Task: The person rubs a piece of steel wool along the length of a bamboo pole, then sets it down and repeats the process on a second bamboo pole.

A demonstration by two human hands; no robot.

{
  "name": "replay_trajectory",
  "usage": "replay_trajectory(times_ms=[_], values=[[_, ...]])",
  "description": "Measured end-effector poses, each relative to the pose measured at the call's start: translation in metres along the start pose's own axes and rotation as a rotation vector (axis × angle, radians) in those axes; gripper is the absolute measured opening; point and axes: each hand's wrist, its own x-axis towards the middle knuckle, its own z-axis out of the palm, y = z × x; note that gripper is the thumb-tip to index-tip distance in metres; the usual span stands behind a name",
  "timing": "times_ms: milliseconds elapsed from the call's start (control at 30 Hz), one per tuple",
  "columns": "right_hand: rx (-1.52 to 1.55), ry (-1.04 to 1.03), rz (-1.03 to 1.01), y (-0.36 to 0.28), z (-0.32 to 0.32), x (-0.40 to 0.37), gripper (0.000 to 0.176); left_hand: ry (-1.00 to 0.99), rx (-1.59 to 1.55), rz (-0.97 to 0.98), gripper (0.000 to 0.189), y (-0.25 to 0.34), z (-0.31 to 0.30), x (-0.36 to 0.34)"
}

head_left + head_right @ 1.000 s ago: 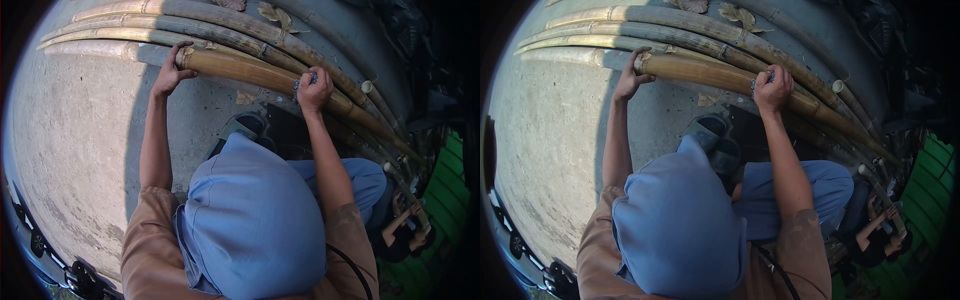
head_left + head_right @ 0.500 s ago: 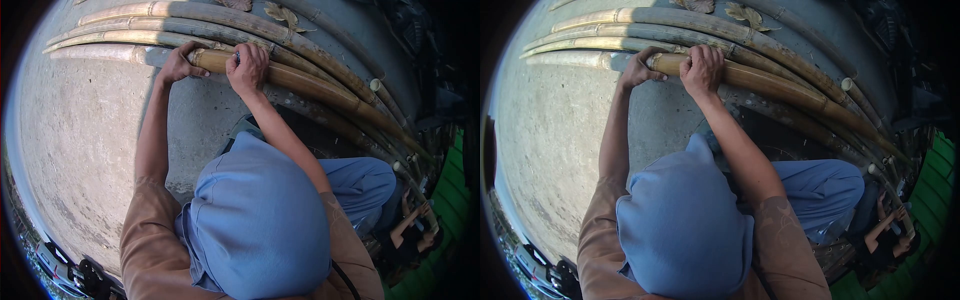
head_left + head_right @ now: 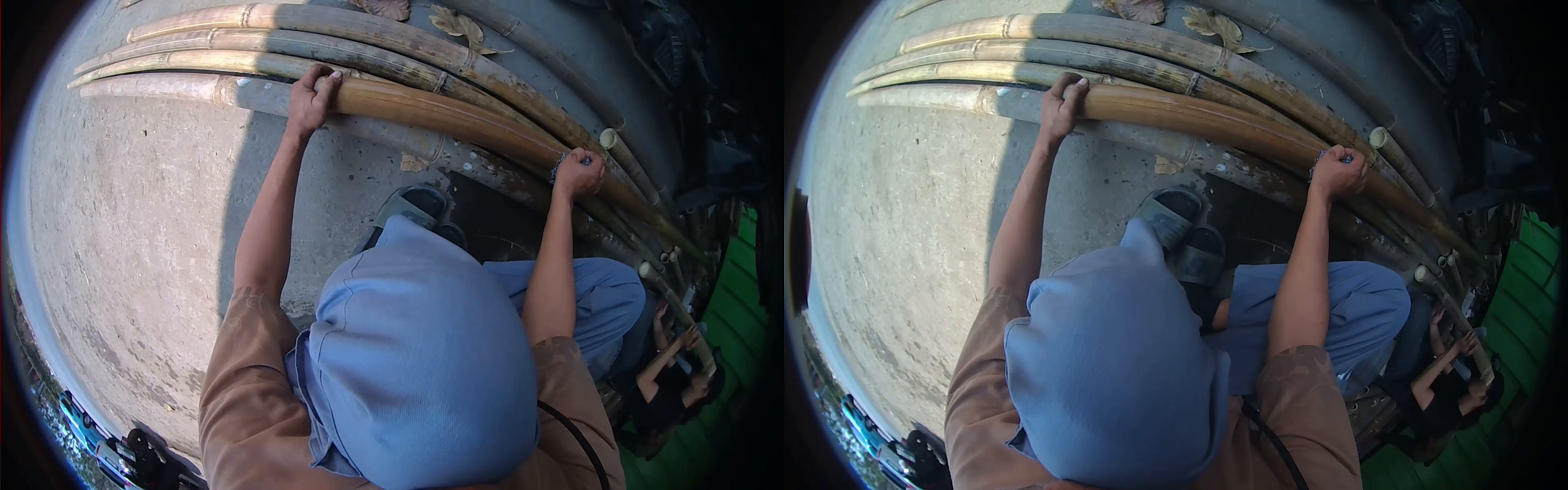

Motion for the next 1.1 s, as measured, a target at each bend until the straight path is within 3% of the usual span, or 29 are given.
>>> replay_trajectory(times_ms=[67, 267, 333, 433, 500, 633, 733, 833, 900, 1000, 1100], values=[[0.038, 0.015, -0.127, -0.048, 0.001, -0.021, 0.009, -0.016, 0.036, -0.025, 0.042, 0.002, 0.003, 0.008], [0.645, -0.510, -0.415, -0.313, -0.027, -0.138, 0.020, -0.090, 0.175, -0.056, 0.046, -0.011, 0.007, 0.030], [0.709, -0.559, -0.477, -0.361, -0.027, -0.168, 0.021, -0.053, 0.134, 0.115, 0.051, -0.029, 0.006, 0.028], [0.686, -0.619, -0.423, -0.339, -0.025, -0.156, 0.021, -0.092, 0.182, -0.073, 0.057, -0.025, 0.010, 0.030], [0.577, -0.451, -0.410, -0.281, -0.020, -0.128, 0.016, -0.054, 0.227, -0.223, 0.058, -0.018, 0.013, 0.032], [0.239, -0.199, -0.226, -0.096, 0.008, -0.039, 0.011, -0.101, 0.314, -0.240, 0.058, -0.012, 0.014, 0.038], [-0.044, -0.128, -0.064, 0.019, 0.019, 0.019, 0.010, -0.079, 0.312, -0.206, 0.056, -0.019, 0.017, 0.037], [-0.152, -0.137, 0.011, 0.000, 0.010, 0.009, 0.010, -0.061, 0.333, -0.177, 0.055, -0.012, 0.016, 0.038], [-0.016, -0.103, -0.130, -0.033, 0.007, -0.025, 0.017, -0.064, 0.347, -0.181, 0.054, -0.012, 0.018, 0.035], [-0.043, -0.447, -0.176, -0.123, -0.043, -0.070, 0.048, -0.076, 0.358, -0.187, 0.054, -0.011, 0.016, 0.035], [-0.024, -0.580, -0.212, -0.158, -0.062, -0.092, 0.058, -0.056, 0.336, -0.208, 0.053, -0.014, 0.019, 0.038]])
